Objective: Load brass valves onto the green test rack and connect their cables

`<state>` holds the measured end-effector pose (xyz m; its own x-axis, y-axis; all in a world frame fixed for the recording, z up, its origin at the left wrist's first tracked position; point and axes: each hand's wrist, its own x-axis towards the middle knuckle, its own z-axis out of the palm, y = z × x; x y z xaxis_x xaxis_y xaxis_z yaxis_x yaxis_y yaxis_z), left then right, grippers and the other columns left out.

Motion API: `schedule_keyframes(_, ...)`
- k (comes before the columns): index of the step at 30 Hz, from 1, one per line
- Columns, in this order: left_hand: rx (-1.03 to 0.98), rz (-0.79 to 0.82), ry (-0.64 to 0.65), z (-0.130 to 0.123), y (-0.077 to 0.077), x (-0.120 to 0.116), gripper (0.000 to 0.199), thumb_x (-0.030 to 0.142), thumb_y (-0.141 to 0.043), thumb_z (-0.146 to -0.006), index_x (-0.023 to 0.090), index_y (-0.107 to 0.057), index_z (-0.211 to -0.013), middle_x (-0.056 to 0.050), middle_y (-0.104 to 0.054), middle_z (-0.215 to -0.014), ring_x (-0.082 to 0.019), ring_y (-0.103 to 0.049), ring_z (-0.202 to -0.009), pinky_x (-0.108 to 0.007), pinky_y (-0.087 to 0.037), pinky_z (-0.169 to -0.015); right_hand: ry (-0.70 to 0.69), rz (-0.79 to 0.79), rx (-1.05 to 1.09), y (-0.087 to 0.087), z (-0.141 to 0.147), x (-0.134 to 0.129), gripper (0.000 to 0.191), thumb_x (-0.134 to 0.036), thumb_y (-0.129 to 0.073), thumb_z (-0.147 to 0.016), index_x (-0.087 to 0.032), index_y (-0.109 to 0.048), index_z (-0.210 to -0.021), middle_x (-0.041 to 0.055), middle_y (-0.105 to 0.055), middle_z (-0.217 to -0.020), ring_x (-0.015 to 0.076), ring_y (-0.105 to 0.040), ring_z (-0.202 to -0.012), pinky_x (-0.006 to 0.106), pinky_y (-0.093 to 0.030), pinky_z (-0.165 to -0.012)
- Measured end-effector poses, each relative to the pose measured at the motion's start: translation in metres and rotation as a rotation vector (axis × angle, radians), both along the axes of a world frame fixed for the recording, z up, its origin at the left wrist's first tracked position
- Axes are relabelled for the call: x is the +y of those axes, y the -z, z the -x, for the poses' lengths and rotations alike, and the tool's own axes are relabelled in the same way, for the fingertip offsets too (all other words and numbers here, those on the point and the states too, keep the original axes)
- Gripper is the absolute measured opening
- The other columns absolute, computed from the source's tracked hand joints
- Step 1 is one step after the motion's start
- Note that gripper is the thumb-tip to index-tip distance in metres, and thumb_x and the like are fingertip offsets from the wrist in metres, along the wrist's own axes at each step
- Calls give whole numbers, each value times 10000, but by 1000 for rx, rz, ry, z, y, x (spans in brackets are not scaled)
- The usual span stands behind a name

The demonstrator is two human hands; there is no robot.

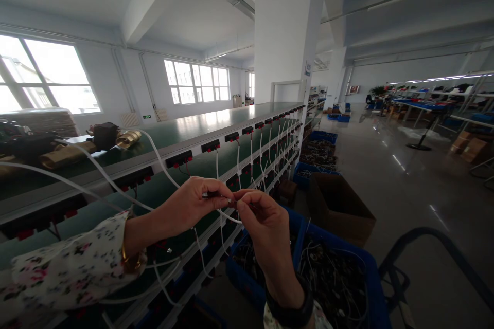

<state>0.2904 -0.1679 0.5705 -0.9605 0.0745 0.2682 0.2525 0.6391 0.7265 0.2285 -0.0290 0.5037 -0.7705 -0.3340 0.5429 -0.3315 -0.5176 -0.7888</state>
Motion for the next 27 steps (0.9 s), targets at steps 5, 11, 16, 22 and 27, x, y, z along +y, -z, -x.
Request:
schedule_keyframes(5, -4, 11, -5, 0, 0, -1, 123, 225, -540, -805, 162, -644, -794, 3, -643, -774, -117, -575, -739, -204, -441, -702, -5, -14, -12, -2, -1, 0, 55, -163, -607, -720, -170, -598, -666, 43, -655, -816, 151, -607, -743, 273, -503, -686)
schedule_keyframes(11, 4, 60, -16, 0, 2, 0, 143, 250, -532, -809, 168, -649, -814, -4, -646, -787, -123, -577, -738, -216, -444, -704, 22, -10, 4, 0, -3, 2, 46, -163, -610, -713, -174, -601, -669, 38, -657, -807, 152, -610, -736, 264, -508, -666)
schedule_keyframes(16, 0, 112, -65, -2, 0, 4, 132, 230, -542, -796, 173, -662, -798, 0, -648, -771, -121, -576, -725, -210, -437, -687, 97, -34, 43, 3, -6, 0, 39, -151, -598, -727, -169, -606, -693, 50, -660, -829, 156, -614, -752, 265, -504, -671)
schedule_keyframes(22, -22, 147, -124, -4, 0, 9, 108, 206, -570, -773, 172, -669, -747, 11, -644, -723, -116, -581, -692, -203, -427, -664, 65, -39, 9, 9, -7, -2, 21, -166, -608, -737, -170, -620, -721, 46, -666, -827, 152, -612, -745, 264, -498, -674)
schedule_keyframes(27, -24, 189, -112, -5, -1, 10, 106, 210, -581, -772, 176, -676, -738, 23, -630, -693, -103, -563, -656, -190, -413, -628, -31, 11, -57, 11, -6, -2, 31, -195, -632, -739, -174, -619, -719, 34, -660, -792, 143, -598, -718, 263, -486, -668)
